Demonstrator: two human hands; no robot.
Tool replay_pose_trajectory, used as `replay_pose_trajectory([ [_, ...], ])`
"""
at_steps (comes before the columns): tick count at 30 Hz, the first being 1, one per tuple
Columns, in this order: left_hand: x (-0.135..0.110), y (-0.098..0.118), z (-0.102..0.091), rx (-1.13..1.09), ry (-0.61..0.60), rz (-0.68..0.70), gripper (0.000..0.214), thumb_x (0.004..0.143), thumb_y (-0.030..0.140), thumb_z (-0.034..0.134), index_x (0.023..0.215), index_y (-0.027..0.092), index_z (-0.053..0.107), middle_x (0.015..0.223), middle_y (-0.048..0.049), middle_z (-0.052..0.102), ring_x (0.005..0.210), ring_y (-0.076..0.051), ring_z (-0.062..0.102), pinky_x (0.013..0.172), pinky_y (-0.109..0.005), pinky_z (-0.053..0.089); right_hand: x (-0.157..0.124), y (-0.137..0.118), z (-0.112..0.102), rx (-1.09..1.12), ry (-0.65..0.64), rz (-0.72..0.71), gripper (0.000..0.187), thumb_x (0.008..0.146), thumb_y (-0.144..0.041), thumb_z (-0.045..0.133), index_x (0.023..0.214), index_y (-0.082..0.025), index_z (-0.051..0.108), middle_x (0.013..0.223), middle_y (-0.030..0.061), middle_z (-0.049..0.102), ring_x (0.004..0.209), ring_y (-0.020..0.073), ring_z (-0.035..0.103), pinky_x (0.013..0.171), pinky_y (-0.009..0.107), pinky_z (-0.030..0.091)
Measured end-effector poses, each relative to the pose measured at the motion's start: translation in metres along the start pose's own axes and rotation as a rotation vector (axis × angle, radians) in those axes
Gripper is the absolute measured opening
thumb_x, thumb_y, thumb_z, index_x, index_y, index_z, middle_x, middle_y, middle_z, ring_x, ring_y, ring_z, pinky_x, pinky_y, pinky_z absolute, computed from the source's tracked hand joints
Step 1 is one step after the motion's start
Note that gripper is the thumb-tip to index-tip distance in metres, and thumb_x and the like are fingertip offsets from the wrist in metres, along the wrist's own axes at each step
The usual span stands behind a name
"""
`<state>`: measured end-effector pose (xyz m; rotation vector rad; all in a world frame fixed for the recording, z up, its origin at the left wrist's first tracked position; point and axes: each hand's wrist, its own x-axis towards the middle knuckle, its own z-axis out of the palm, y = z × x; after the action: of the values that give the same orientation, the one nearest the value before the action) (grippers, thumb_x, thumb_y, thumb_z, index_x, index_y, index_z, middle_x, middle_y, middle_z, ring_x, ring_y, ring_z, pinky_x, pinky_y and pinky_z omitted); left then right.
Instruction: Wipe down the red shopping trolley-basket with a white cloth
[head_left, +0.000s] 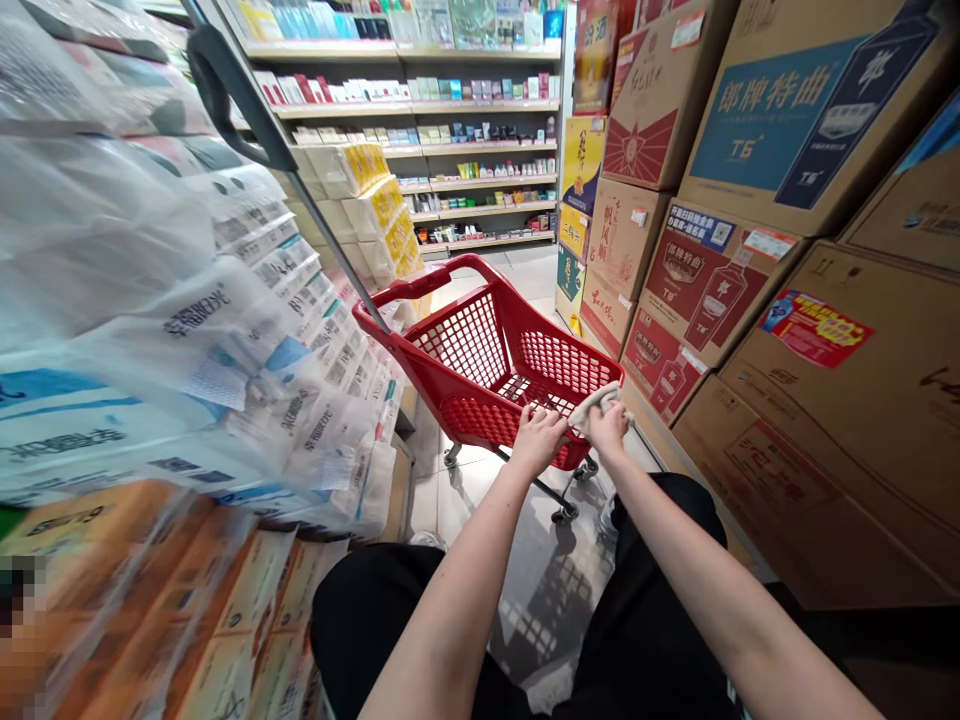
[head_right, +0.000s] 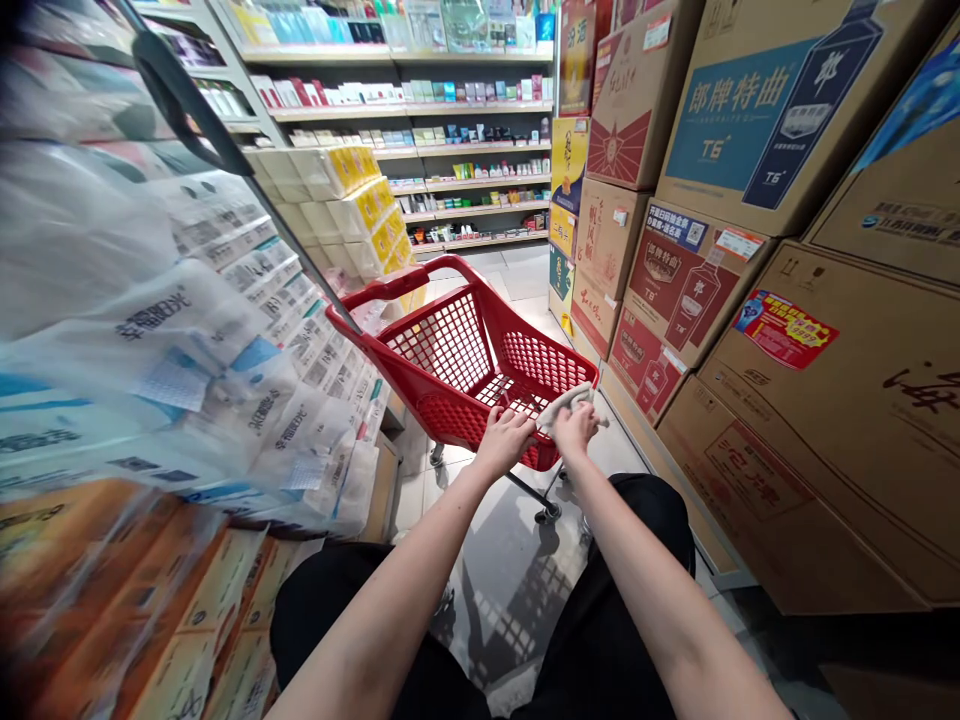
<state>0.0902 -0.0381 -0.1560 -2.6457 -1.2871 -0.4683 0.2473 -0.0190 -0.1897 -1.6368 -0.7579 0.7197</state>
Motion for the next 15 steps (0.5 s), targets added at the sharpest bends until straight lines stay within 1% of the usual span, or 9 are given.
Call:
replay_pose_trajectory([
  [1,0.001,0.000,0.001,0.003,0.003,-0.004,0.012,0.086,0.034,0.053,0.092,0.025,0.058,0.096,-0.0025,0.061,0.099,-0.021,0.049,0.102,-0.044,0.025,-0.007,0.000,0.006,-0.091,0.027,-0.051,0.040,0.073,-0.019,0.052,0.113,-0.015,0.047,0.128,0.0174,0.048,0.130,0.0290,0.031,0.106,0.042,0.025],
  [2,0.001,-0.001,0.001,0.004,0.006,-0.007,0.011,0.087,0.034,0.052,0.091,0.025,0.057,0.095,-0.0023,0.061,0.099,-0.021,0.049,0.103,-0.044,0.025,-0.012,0.002,0.011,-0.177,0.056,-0.101,0.042,0.073,-0.016,0.050,0.115,-0.015,0.046,0.129,0.0185,0.047,0.131,0.0294,0.028,0.107,0.044,0.022],
  [3,0.002,-0.001,0.002,0.003,0.009,-0.009,0.011,0.087,0.033,0.052,0.091,0.025,0.057,0.094,-0.0022,0.061,0.098,-0.021,0.049,0.104,-0.044,0.024,-0.013,0.005,0.016,-0.235,0.083,-0.125,0.043,0.074,-0.014,0.048,0.117,-0.015,0.045,0.128,0.0192,0.047,0.130,0.0298,0.028,0.107,0.046,0.020],
  [5,0.004,-0.002,0.005,-0.008,0.014,-0.008,0.010,0.087,0.033,0.052,0.090,0.025,0.057,0.094,-0.0018,0.061,0.098,-0.020,0.050,0.105,-0.045,0.022,-0.005,0.009,0.020,-0.333,0.120,-0.114,0.045,0.076,-0.013,0.045,0.120,-0.014,0.042,0.124,0.0206,0.047,0.126,0.0314,0.033,0.104,0.049,0.022],
  [7,0.006,-0.001,0.007,-0.027,0.019,-0.004,0.011,0.087,0.034,0.052,0.089,0.025,0.057,0.094,-0.0014,0.061,0.098,-0.020,0.050,0.107,-0.045,0.020,0.017,0.009,0.020,-0.361,0.149,-0.047,0.045,0.076,-0.014,0.047,0.121,-0.015,0.043,0.124,0.0212,0.045,0.122,0.0327,0.036,0.100,0.050,0.026],
  [9,0.008,0.000,0.010,-0.040,0.026,-0.008,0.012,0.087,0.035,0.052,0.089,0.025,0.057,0.094,-0.0011,0.061,0.098,-0.019,0.050,0.108,-0.045,0.019,0.047,0.007,0.017,-0.381,0.145,-0.019,0.045,0.074,-0.014,0.050,0.118,-0.017,0.046,0.125,0.0201,0.042,0.120,0.0324,0.036,0.098,0.049,0.029],
  [12,0.008,0.002,0.012,-0.048,0.035,-0.004,0.012,0.088,0.035,0.051,0.091,0.025,0.057,0.095,-0.0012,0.061,0.097,-0.019,0.049,0.108,-0.045,0.019,0.094,0.003,0.009,-0.445,0.078,-0.071,0.041,0.072,-0.016,0.052,0.113,-0.017,0.050,0.126,0.0176,0.041,0.120,0.0308,0.036,0.099,0.047,0.030],
  [15,0.005,0.004,0.012,-0.048,0.035,0.018,0.014,0.091,0.034,0.046,0.092,0.025,0.057,0.094,-0.0018,0.061,0.096,-0.019,0.049,0.107,-0.044,0.020,0.125,0.003,0.002,-0.517,0.002,-0.188,0.033,0.077,-0.021,0.050,0.110,-0.017,0.053,0.131,0.0154,0.039,0.124,0.0289,0.033,0.103,0.046,0.027],
])
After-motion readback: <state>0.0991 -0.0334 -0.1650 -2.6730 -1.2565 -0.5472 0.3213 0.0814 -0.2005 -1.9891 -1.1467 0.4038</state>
